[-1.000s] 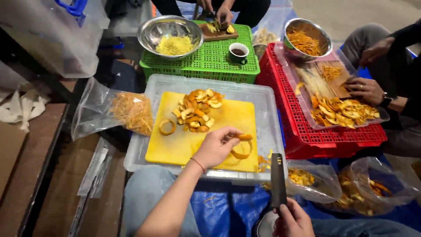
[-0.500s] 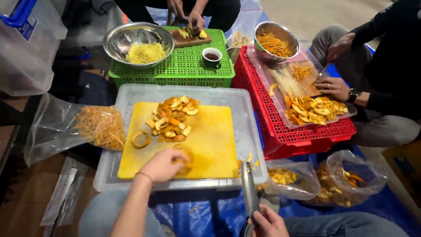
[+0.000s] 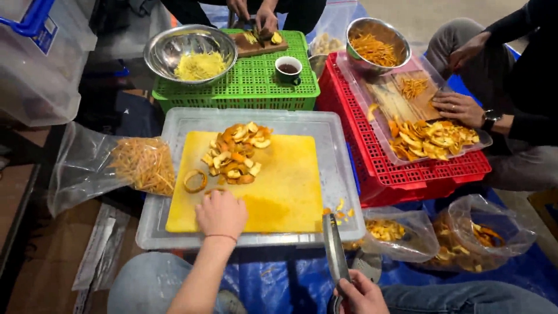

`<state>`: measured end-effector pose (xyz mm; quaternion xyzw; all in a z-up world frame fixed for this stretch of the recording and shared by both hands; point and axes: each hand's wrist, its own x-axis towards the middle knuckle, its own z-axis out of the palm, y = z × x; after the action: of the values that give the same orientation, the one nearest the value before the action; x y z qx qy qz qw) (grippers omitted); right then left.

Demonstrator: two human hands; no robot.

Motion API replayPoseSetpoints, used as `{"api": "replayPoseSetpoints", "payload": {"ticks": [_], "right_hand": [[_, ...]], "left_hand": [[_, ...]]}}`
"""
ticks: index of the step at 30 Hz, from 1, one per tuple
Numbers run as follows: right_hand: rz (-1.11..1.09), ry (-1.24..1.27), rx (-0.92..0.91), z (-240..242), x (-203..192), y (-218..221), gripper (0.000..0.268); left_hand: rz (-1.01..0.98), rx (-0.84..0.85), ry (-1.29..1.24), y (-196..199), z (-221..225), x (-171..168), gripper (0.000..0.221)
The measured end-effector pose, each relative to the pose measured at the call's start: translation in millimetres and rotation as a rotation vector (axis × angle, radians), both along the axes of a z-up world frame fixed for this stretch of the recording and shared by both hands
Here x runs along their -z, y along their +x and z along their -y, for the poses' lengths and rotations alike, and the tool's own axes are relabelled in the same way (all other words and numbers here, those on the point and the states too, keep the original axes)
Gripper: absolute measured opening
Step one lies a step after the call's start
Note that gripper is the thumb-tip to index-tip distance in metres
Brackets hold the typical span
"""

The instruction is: Slicing fruit peels into thin strips on a yellow cutting board using a knife in a food processing environment.

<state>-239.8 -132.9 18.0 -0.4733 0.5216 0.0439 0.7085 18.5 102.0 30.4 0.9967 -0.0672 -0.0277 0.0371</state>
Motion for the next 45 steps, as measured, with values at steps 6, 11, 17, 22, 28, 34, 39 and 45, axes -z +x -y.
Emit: {"api": "replayPoseSetpoints", "payload": {"ticks": [6,11,17,22,28,34,39,45], "right_hand": [[0.039,-0.274,-0.004,2.1,22.8,-4.5,0.017],[0.031,-0.454,-0.244,14.2,42.0,-10.1,0.021],[-0.176,-0.981,-0.676,-20.0,19.7,-2.7,0.029],[-0.453,-0.900,-0.884,-53.6,-32.3,49.0,0.039],[-0.465,-1.185,-1.220,-37.8,-44.4,67.6,0.051],[-0.373,-1.332,-1.321,-30.3,-44.2,66.9,0.042],[-0.367,-1.183,-1.322,-39.5,-49.3,72.5,0.027],[-0.365,-1.181,-1.330,-46.3,-50.1,74.2,0.028]], "left_hand": [[-0.035,0.044,0.042,5.1,7.9,4.5,0.026],[-0.036,0.613,-0.272,-19.3,38.3,54.7,0.019],[-0.250,0.604,-0.248,-26.0,38.6,4.8,0.021],[-0.201,0.635,-0.280,-21.1,39.0,29.3,0.022],[-0.195,0.648,-0.252,-10.7,31.8,18.8,0.029],[-0.124,0.659,-0.224,-2.9,28.4,31.0,0.030],[-0.061,0.674,-0.243,-1.4,25.0,35.9,0.027],[-0.087,0.651,-0.252,-2.3,27.3,36.9,0.027]]}}
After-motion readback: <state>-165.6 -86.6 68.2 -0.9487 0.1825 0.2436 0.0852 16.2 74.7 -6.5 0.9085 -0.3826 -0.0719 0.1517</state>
